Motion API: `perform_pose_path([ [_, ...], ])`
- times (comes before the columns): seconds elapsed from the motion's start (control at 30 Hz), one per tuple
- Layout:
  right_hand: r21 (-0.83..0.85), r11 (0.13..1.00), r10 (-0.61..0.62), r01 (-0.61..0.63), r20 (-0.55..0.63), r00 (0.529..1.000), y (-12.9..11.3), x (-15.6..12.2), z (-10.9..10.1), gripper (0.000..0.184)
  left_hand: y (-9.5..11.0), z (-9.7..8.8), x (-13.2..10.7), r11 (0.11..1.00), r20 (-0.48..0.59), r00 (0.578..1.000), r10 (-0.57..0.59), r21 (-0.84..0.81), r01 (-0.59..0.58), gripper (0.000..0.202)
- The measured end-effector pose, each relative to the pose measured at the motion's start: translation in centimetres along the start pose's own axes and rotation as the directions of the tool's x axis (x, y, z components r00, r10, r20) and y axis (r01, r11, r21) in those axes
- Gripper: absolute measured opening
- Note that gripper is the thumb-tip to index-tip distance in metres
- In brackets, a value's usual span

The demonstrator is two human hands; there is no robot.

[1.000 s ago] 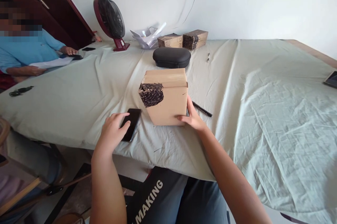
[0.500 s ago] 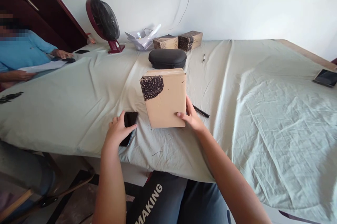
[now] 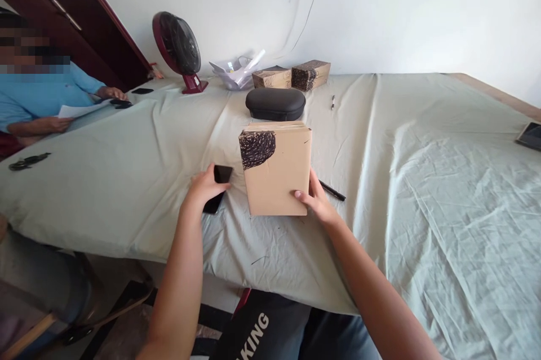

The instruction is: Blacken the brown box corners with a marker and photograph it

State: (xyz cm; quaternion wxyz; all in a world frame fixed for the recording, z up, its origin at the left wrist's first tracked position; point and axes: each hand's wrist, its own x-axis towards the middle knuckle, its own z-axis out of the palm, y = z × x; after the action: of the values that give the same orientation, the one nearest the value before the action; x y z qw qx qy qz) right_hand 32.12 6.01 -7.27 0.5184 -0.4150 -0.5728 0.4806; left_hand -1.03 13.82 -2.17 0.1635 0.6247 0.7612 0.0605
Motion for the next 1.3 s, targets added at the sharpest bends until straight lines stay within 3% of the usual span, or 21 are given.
perform_pose_path([
  [0.2, 0.03, 0.999, 0.038, -0.037, -0.02, 0.999, 0.8, -0.2, -0.3, 0.094, 2.9, -0.6, 2.8, 0.987, -0.068, 0.993, 0.092, -0.128, -0.1, 0.096],
  [0.37, 0.014, 0.999, 0.04, -0.039, -0.046, 0.998, 1.5, -0.1, -0.4, 0.095, 2.9, 1.9, 1.9, 0.933, -0.212, 0.974, 0.074, -0.331, -0.143, 0.102],
  [0.6, 0.05, 0.999, 0.016, -0.014, -0.057, 0.998, 1.4, 0.2, 0.0, 0.095, 3.5, 3.8, 0.7, 0.841, -0.38, 0.909, 0.171, -0.424, -0.336, 0.106],
  [0.7, 0.048, 0.999, -0.003, 0.006, -0.057, 0.998, 0.9, 0.3, 0.3, 0.094, 4.2, 4.0, 0.4, 0.848, -0.351, 0.911, 0.216, -0.396, -0.354, 0.11],
  [0.83, 0.028, 1.0, -0.002, 0.004, -0.076, 0.997, 0.7, 0.3, 0.4, 0.092, 4.6, 4.5, 0.2, 0.945, -0.188, 0.965, 0.183, -0.235, -0.225, 0.106],
  [0.9, 0.016, 1.0, 0.003, -0.002, -0.094, 0.996, 0.8, 0.4, 0.4, 0.091, 4.5, 4.9, 0.5, 0.963, -0.181, 0.971, 0.154, -0.194, -0.189, 0.099],
  [0.93, 0.012, 1.0, 0.003, -0.001, -0.102, 0.995, 0.9, 0.4, 0.4, 0.09, 4.4, 5.1, 0.8, 0.943, -0.203, 0.964, 0.171, -0.252, -0.22, 0.096],
  [1.0, 0.006, 1.0, -0.007, 0.007, -0.111, 0.994, 1.0, 0.5, 0.5, 0.091, 4.1, 5.5, 1.4, 0.807, -0.258, 0.927, 0.272, -0.463, -0.366, 0.092],
  [1.07, -0.007, 1.0, -0.025, 0.024, -0.121, 0.992, 1.0, 0.6, 0.7, 0.092, 3.9, 5.9, 1.7, 0.528, -0.287, 0.853, 0.436, -0.686, -0.5, 0.097],
  [1.13, -0.026, 0.999, -0.045, 0.042, -0.13, 0.99, 0.9, 0.6, 0.9, 0.091, 3.9, 6.3, 1.6, 0.246, -0.255, 0.747, 0.614, -0.837, -0.489, 0.109],
  [1.17, -0.037, 0.998, -0.053, 0.049, -0.132, 0.99, 0.8, 0.6, 1.0, 0.09, 4.0, 6.5, 1.3, 0.154, -0.237, 0.696, 0.678, -0.88, -0.449, 0.115],
  [1.23, -0.054, 0.997, -0.058, 0.052, -0.129, 0.99, 0.7, 0.6, 1.0, 0.091, 4.3, 6.9, 0.7, 0.041, -0.22, 0.636, 0.739, -0.929, -0.369, 0.122],
  [1.3, -0.07, 0.996, -0.065, 0.057, -0.124, 0.99, 0.7, 0.7, 0.8, 0.092, 4.5, 7.2, 0.3, 0.039, -0.199, 0.66, 0.724, -0.944, -0.328, 0.114],
])
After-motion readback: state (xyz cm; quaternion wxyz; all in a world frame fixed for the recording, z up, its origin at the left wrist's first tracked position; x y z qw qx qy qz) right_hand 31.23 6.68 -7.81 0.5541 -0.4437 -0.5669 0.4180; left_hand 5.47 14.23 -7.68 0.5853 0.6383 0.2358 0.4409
